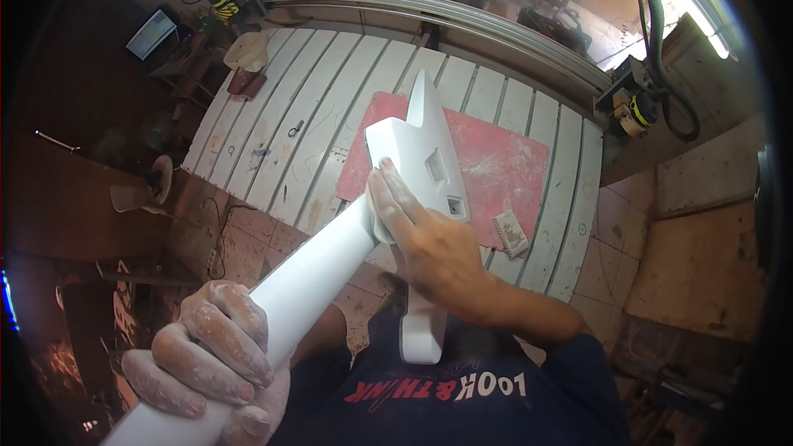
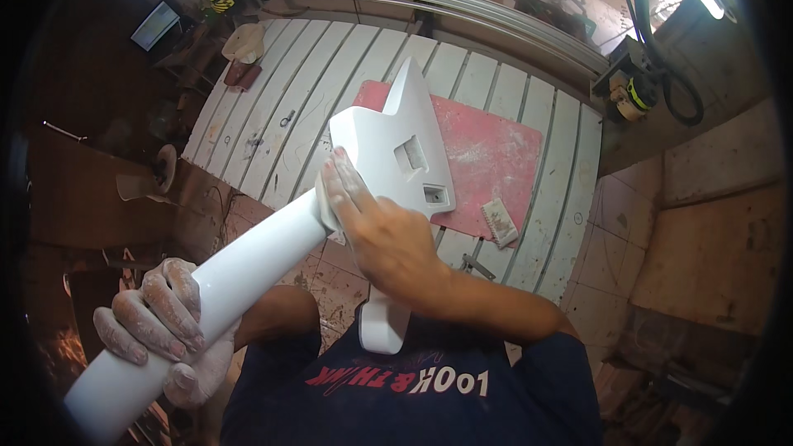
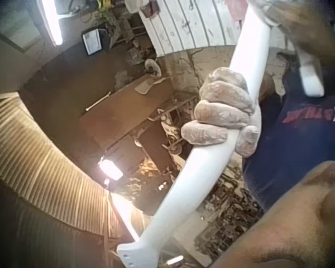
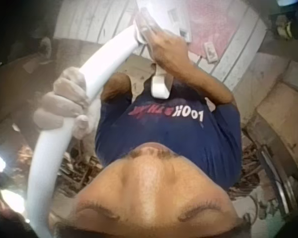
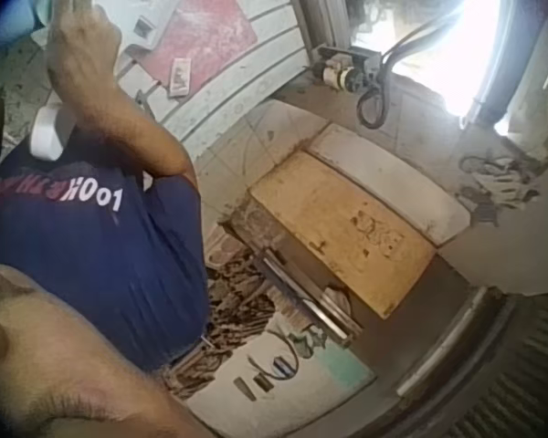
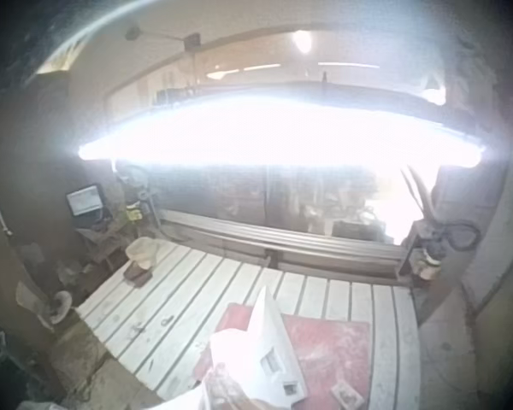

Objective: The person sands the surface of a white guitar body and neck with a cloth, wiping the sides, curves, and the back of the neck.

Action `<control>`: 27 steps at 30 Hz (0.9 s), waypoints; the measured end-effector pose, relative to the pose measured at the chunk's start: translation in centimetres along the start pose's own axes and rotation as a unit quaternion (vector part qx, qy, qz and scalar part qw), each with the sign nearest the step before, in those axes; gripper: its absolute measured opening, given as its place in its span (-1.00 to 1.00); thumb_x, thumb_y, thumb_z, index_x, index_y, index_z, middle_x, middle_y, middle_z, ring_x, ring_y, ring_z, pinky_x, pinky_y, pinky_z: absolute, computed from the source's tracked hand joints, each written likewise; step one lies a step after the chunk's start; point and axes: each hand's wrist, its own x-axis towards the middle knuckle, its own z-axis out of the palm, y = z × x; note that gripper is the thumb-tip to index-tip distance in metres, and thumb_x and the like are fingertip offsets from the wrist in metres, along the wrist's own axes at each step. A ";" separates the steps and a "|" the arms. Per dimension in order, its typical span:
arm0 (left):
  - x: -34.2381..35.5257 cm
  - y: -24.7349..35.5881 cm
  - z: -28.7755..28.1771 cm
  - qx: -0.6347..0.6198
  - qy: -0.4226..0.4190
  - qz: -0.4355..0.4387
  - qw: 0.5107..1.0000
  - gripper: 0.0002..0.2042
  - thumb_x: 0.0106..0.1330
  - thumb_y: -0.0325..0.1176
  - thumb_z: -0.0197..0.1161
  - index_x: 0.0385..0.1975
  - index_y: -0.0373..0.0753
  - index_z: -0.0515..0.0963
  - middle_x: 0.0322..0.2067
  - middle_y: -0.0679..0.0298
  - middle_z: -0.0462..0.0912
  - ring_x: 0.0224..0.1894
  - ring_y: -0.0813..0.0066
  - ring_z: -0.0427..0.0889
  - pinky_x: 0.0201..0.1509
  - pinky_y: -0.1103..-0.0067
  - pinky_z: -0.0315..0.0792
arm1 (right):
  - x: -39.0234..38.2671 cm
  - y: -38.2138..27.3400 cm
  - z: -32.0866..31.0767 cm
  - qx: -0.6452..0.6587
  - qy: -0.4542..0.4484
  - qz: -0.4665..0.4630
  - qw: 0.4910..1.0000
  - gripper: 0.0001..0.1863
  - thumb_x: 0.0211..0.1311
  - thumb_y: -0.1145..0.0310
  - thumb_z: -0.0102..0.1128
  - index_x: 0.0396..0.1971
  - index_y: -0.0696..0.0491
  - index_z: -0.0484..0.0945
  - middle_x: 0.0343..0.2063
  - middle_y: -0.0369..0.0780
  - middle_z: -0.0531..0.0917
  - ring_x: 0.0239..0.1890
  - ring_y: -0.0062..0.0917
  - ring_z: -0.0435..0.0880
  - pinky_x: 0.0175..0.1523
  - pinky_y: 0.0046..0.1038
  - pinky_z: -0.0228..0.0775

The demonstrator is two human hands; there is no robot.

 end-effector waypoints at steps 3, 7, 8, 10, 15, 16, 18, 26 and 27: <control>0.2 -0.2 0.5 -0.043 0.014 0.046 0.998 -0.67 -0.05 -0.43 0.33 -0.33 -0.10 0.32 -0.57 0.45 0.42 -0.60 0.72 0.48 -0.39 0.73 0.40 | 0.5 0.1 -0.3 -0.026 -0.012 0.002 1.000 -0.26 0.10 0.47 0.20 0.35 0.19 0.23 0.27 -0.03 0.44 -0.45 -0.37 0.64 -0.38 -0.36 0.52; 0.3 -0.3 1.4 -0.008 0.006 0.015 1.000 -0.67 -0.05 -0.44 0.33 -0.33 -0.09 0.32 -0.57 0.45 0.42 -0.61 0.73 0.47 -0.38 0.72 0.37 | 2.7 2.4 1.1 -0.027 0.037 0.000 0.999 -0.21 0.06 0.49 0.16 0.37 0.21 0.19 0.33 -0.03 0.37 -0.41 -0.43 0.62 -0.45 -0.43 0.52; 0.3 -0.5 1.7 -0.010 0.019 0.037 0.999 -0.67 -0.04 -0.44 0.33 -0.33 -0.09 0.32 -0.56 0.45 0.42 -0.61 0.72 0.47 -0.37 0.72 0.36 | 3.1 2.4 1.1 -0.029 0.021 0.015 0.999 -0.20 0.03 0.52 0.11 0.38 0.23 0.18 0.38 -0.03 0.31 -0.39 -0.49 0.61 -0.52 -0.49 0.52; 0.1 -0.1 2.0 -0.004 0.010 0.024 1.000 -0.67 -0.04 -0.44 0.34 -0.33 -0.09 0.33 -0.56 0.45 0.42 -0.61 0.73 0.48 -0.35 0.72 0.36 | 1.5 1.4 0.2 -0.009 0.055 0.014 0.998 -0.18 0.04 0.46 0.26 0.37 0.19 0.19 0.31 -0.03 0.41 -0.37 -0.38 0.66 -0.37 -0.41 0.54; 0.7 -0.1 2.5 -0.002 -0.010 0.008 1.000 -0.66 -0.01 -0.44 0.37 -0.31 -0.08 0.34 -0.54 0.46 0.43 -0.58 0.73 0.48 -0.32 0.71 0.36 | 1.4 2.1 0.2 -0.013 0.035 0.017 0.999 -0.22 0.03 0.49 0.23 0.34 0.21 0.23 0.31 0.01 0.38 -0.38 -0.38 0.69 -0.43 -0.37 0.53; 1.0 -0.3 2.1 -0.025 -0.043 -0.001 0.999 -0.67 0.00 -0.43 0.37 -0.31 -0.07 0.34 -0.53 0.46 0.43 -0.57 0.73 0.48 -0.32 0.70 0.35 | 1.0 1.7 -0.4 -0.010 0.065 0.006 0.998 -0.27 0.03 0.50 0.21 0.30 0.22 0.28 0.26 0.02 0.44 -0.40 -0.38 0.69 -0.44 -0.36 0.52; 1.3 -0.5 2.6 -0.051 -0.081 -0.008 0.995 -0.67 0.01 -0.43 0.37 -0.30 -0.06 0.34 -0.52 0.46 0.43 -0.56 0.73 0.47 -0.32 0.70 0.33 | 0.7 1.7 -0.5 0.000 0.036 0.009 0.999 -0.31 0.02 0.51 0.20 0.26 0.23 0.32 0.23 0.03 0.47 -0.42 -0.38 0.67 -0.46 -0.38 0.51; 0.9 -0.3 3.8 -0.013 -0.012 0.023 1.000 -0.65 -0.01 -0.46 0.30 -0.24 -0.14 0.31 -0.50 0.40 0.38 -0.57 0.67 0.42 -0.36 0.67 0.27 | -3.2 4.2 -3.7 0.034 -0.025 -0.022 0.999 -0.32 -0.02 0.53 0.28 0.24 0.09 0.46 0.10 -0.12 0.63 -0.34 -0.40 0.73 -0.36 -0.43 0.59; 0.9 -0.8 4.2 -0.014 -0.017 0.017 1.000 -0.65 0.01 -0.44 0.30 -0.23 -0.14 0.30 -0.49 0.39 0.38 -0.57 0.66 0.42 -0.37 0.66 0.27 | -3.4 5.0 -4.7 0.080 0.039 0.011 0.996 -0.33 -0.05 0.57 0.26 0.21 0.10 0.50 0.14 -0.10 0.61 -0.26 -0.39 0.75 -0.29 -0.45 0.62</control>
